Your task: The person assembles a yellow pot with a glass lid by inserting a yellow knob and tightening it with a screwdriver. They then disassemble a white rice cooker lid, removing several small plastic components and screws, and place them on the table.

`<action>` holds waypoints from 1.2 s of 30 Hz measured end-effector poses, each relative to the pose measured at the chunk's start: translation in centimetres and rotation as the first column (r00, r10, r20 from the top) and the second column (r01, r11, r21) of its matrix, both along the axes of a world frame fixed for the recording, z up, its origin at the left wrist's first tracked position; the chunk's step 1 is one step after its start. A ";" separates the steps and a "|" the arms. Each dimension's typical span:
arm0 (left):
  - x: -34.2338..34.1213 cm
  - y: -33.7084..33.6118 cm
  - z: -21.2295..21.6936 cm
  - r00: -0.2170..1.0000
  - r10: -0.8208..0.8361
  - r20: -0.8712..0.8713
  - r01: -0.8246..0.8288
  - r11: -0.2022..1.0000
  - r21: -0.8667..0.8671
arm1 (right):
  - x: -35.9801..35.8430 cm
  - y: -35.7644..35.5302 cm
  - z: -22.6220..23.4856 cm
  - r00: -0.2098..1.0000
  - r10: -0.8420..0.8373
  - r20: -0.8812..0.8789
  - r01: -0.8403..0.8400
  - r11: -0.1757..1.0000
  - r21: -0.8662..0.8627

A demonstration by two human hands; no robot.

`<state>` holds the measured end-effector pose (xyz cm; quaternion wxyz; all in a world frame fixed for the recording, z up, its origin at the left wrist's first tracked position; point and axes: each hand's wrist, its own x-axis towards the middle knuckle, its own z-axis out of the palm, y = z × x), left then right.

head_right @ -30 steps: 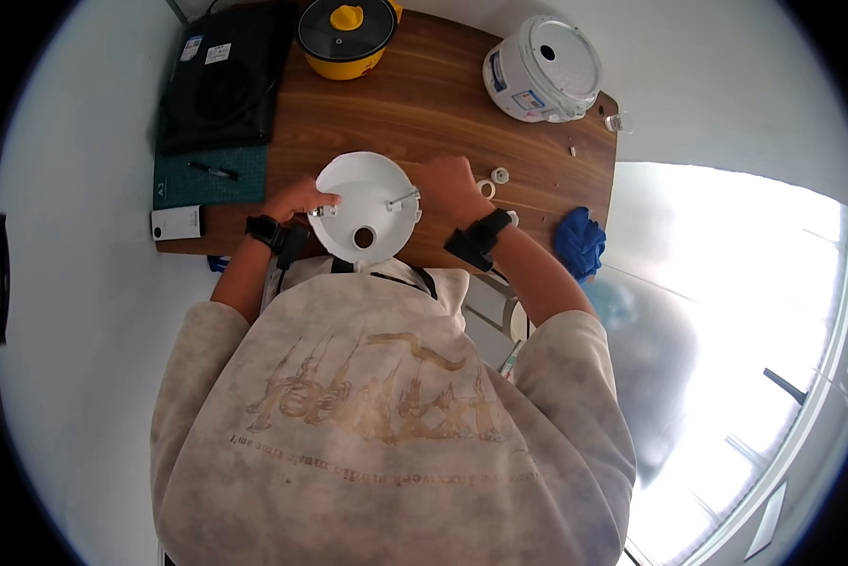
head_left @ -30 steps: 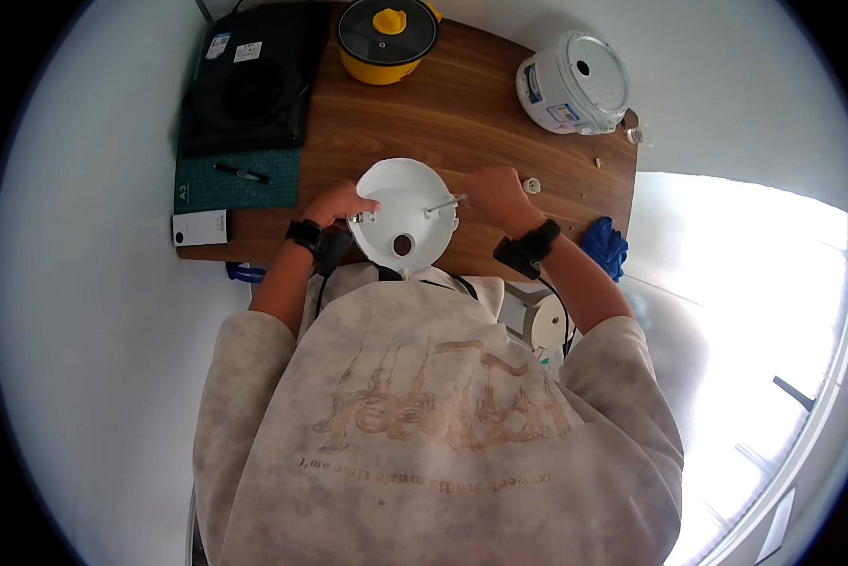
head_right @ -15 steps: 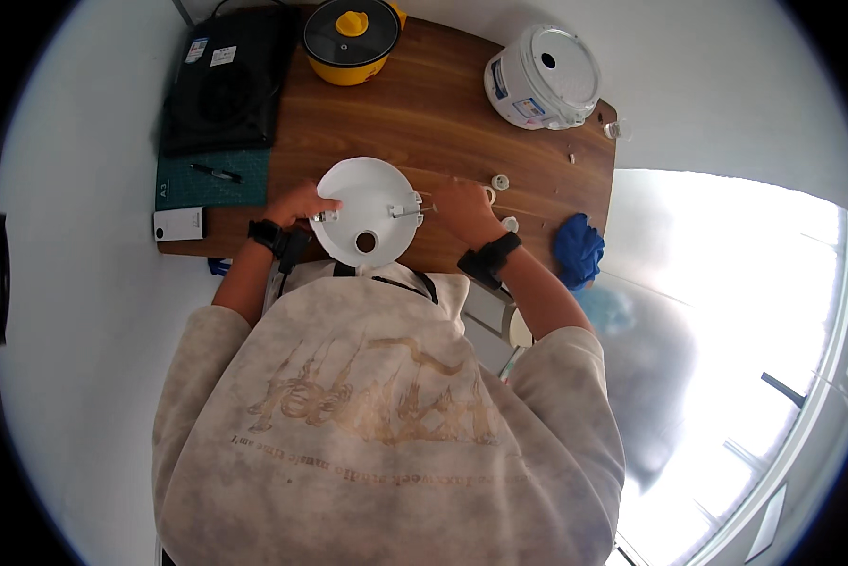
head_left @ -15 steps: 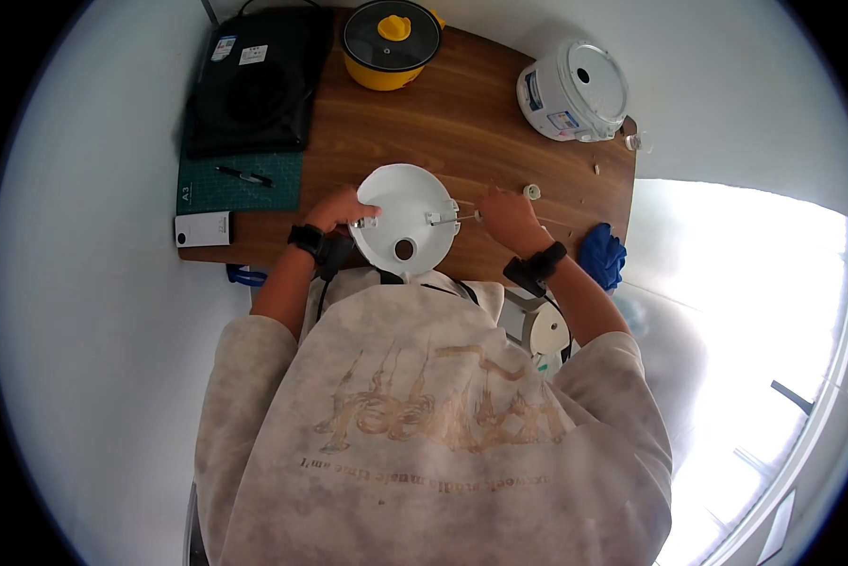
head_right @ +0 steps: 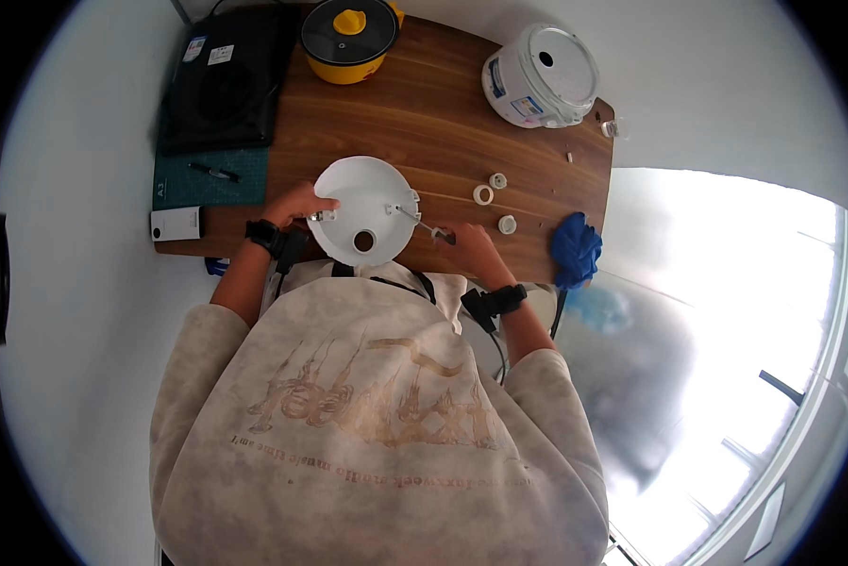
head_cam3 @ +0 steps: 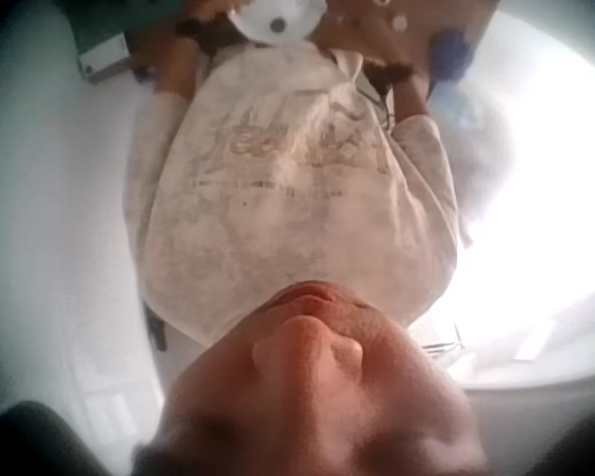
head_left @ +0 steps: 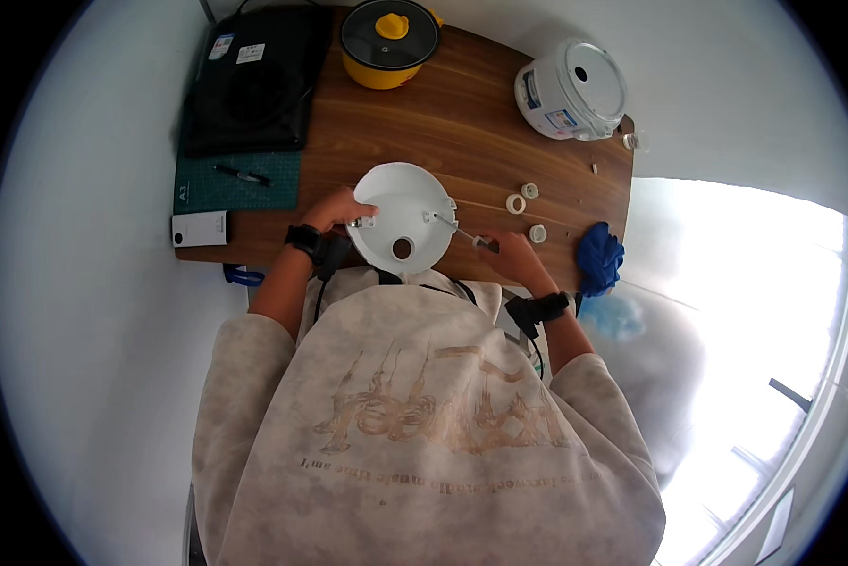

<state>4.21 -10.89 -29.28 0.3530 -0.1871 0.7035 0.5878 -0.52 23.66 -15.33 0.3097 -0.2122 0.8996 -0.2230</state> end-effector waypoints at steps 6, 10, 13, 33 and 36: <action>-0.2 0.2 2.2 0.999 0.004 0.036 -0.004 1.000 -0.004 | 0.1 -0.5 0.1 0.999 -0.041 0.007 0.041 0.999 -0.007; -0.2 0.2 2.4 0.998 0.013 0.056 -0.013 1.000 -0.001 | 0.5 -0.8 -0.1 0.998 -0.065 0.000 0.065 0.997 -0.045; -0.2 0.2 2.3 0.998 0.016 0.065 -0.014 1.000 -0.020 | 0.5 -1.2 0.3 0.997 -0.076 0.004 0.076 0.997 -0.009; -0.1 0.1 0.0 1.000 0.003 -0.010 -0.002 1.000 0.010 | -1.6 -1.4 0.1 0.990 0.096 -0.103 -0.090 0.994 0.063; -0.2 0.0 -0.3 0.999 -0.018 -0.033 0.018 1.000 0.000 | -2.5 -3.7 2.6 0.978 0.175 -0.109 -0.161 0.979 0.126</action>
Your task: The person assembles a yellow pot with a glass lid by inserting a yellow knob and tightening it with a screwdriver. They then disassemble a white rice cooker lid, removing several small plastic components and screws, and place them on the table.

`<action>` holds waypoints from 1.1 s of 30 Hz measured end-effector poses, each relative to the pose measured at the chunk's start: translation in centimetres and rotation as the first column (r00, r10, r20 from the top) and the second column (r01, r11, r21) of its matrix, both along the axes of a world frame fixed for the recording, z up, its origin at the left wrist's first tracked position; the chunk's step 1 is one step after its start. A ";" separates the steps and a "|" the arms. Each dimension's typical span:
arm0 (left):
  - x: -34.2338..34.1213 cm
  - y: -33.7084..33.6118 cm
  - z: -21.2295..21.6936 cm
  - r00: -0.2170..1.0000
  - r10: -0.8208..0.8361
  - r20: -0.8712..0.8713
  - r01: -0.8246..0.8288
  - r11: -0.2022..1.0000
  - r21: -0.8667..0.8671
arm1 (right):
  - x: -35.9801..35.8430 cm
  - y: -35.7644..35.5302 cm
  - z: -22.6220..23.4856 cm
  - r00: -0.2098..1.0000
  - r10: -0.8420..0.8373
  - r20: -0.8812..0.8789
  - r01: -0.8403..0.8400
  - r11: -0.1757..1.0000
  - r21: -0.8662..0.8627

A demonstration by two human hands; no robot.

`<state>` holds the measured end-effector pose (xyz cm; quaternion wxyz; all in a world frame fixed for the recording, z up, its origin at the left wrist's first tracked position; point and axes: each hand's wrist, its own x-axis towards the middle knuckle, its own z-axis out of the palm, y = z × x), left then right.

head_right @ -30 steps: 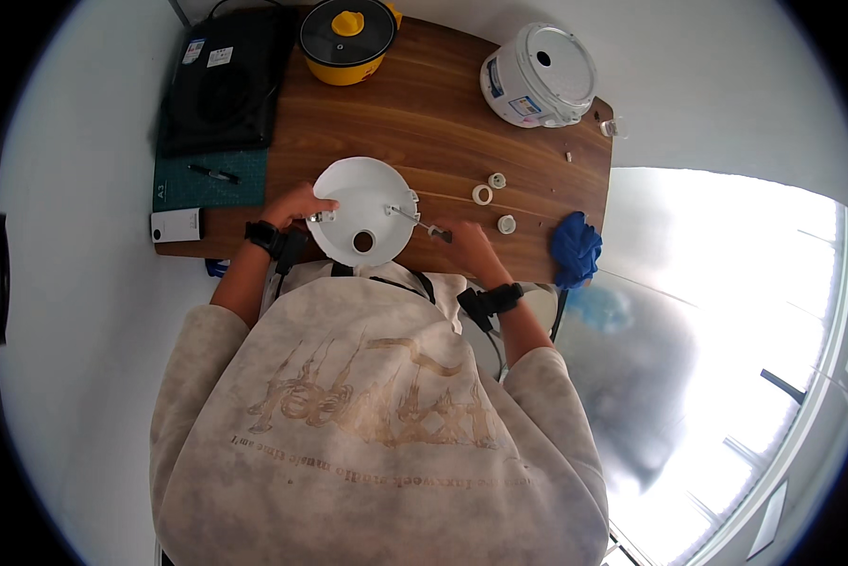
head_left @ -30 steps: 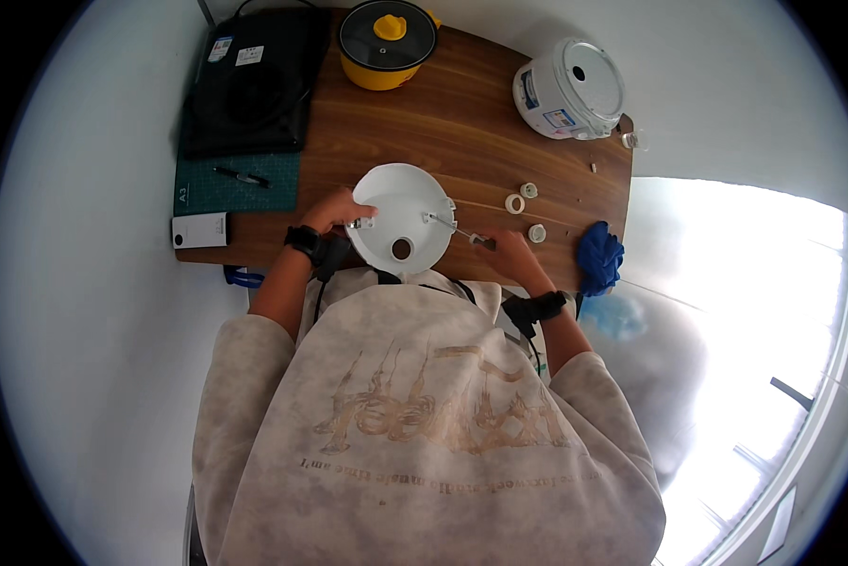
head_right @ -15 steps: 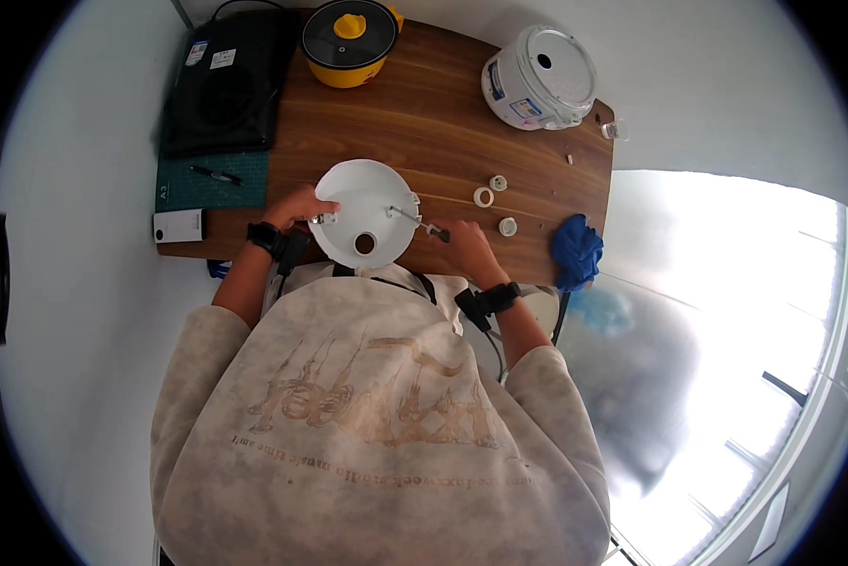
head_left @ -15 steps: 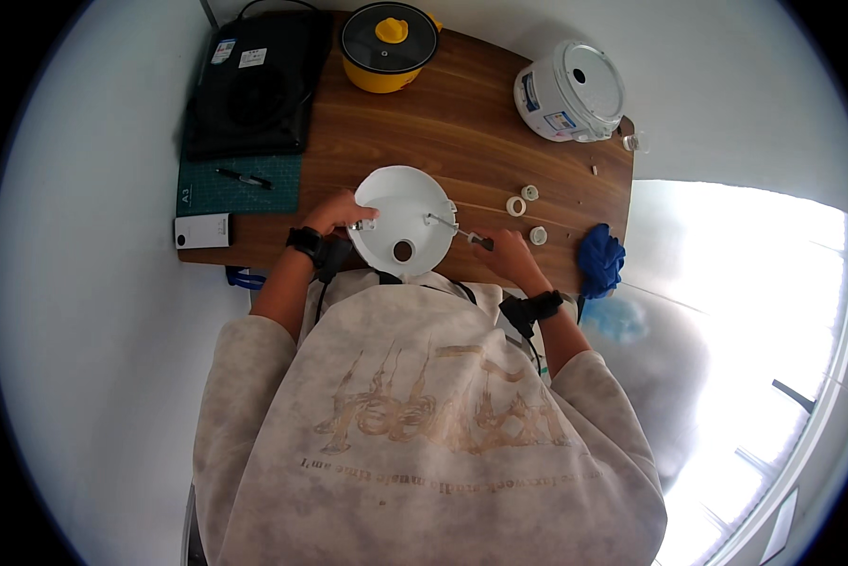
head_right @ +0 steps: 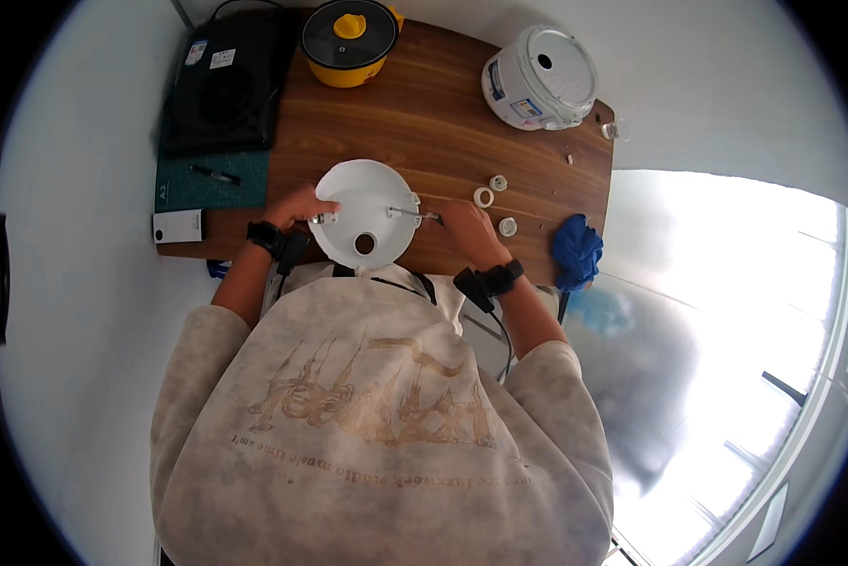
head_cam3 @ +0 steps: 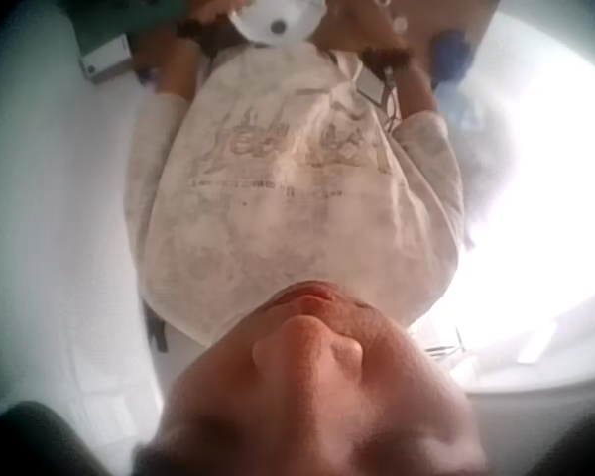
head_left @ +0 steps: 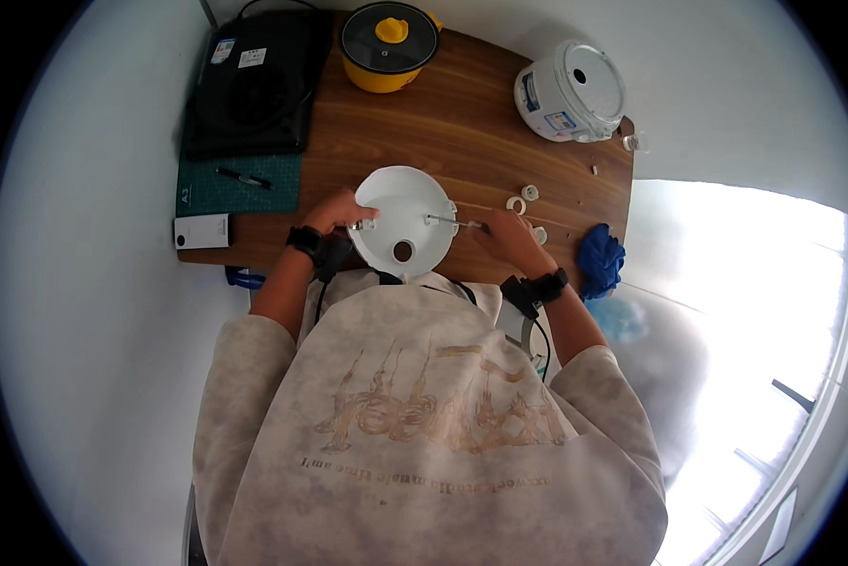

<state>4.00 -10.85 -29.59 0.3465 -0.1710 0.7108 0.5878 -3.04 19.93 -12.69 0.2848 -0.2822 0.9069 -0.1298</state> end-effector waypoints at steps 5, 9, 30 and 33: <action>0.2 -0.1 -1.4 1.000 0.009 -0.009 -0.008 1.000 0.018 | -1.5 -1.0 -0.5 0.998 -0.055 0.022 0.055 0.998 -0.018; 0.0 0.2 0.5 0.999 0.009 0.035 -0.008 1.000 -0.013 | -2.6 -1.1 -1.3 0.993 -0.101 0.056 0.100 0.995 0.030; -0.4 0.0 0.5 1.000 -0.022 0.011 0.022 0.999 -0.040 | -3.3 -6.0 -0.3 0.946 0.280 -0.161 -0.214 0.916 0.339; -0.6 0.2 1.2 0.999 -0.023 0.049 0.025 0.999 -0.047 | -2.3 -5.3 -1.3 0.808 0.466 -0.359 -0.383 0.880 0.280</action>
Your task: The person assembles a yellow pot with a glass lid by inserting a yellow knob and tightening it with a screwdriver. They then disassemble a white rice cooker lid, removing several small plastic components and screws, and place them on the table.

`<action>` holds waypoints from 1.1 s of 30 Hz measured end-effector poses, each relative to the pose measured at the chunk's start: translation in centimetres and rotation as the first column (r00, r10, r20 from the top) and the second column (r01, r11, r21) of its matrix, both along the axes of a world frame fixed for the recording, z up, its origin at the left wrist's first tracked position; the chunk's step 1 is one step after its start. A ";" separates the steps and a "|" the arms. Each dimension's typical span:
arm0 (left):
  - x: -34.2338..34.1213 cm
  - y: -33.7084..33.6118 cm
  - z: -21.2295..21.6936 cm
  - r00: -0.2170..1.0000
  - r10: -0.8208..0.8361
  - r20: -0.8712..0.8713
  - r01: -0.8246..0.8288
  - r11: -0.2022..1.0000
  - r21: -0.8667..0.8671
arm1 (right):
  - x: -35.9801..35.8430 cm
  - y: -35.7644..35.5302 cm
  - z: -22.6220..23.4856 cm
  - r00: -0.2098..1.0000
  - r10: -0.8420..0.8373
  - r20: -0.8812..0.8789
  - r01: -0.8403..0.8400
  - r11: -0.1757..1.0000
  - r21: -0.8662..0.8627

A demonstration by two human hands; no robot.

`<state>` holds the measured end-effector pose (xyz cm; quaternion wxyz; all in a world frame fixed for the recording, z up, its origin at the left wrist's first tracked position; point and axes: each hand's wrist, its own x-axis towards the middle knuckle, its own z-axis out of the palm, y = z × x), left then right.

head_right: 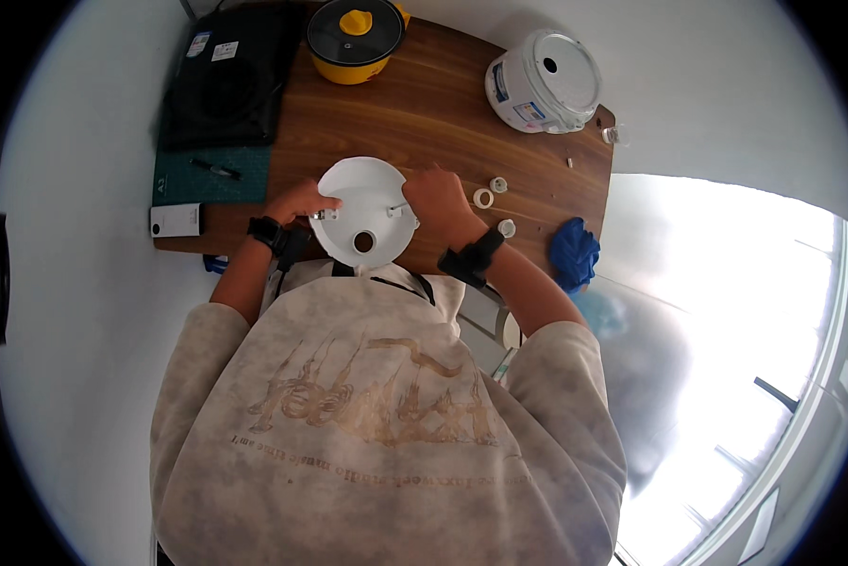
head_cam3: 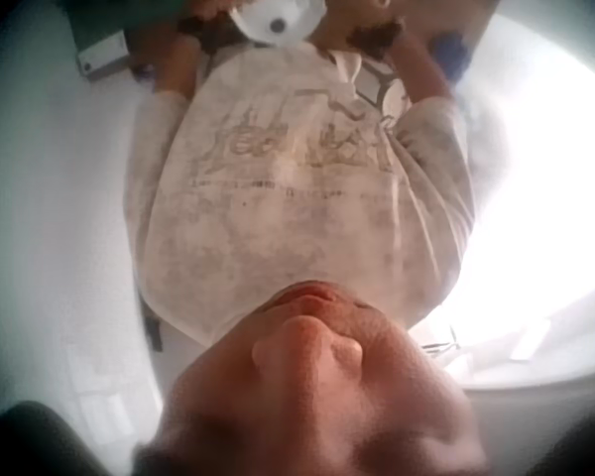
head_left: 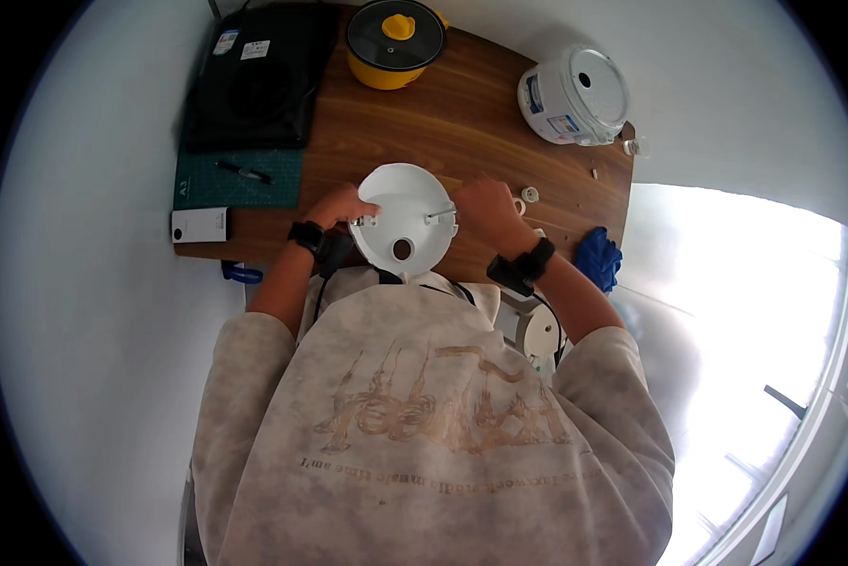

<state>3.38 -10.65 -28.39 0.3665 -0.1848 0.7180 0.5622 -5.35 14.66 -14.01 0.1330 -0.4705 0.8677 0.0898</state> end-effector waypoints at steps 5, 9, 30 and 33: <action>0.1 -0.1 0.1 1.000 0.019 0.021 -0.019 1.000 0.004 | 1.6 0.9 0.6 0.981 0.132 -0.145 -0.156 0.974 -0.164; 0.2 0.0 -0.9 1.000 0.021 -0.011 -0.020 0.999 0.033 | 2.2 2.8 -1.7 0.993 0.088 -0.074 -0.089 0.996 -0.008; 0.6 0.3 2.8 0.998 0.055 -0.017 -0.055 0.998 -0.020 | 3.6 1.9 -9.5 0.592 -0.569 0.570 0.760 0.630 -0.160; 0.6 0.3 3.4 0.998 0.053 -0.020 -0.054 0.997 -0.049 | 3.3 0.9 -10.3 0.624 -0.621 0.474 0.744 0.657 -0.119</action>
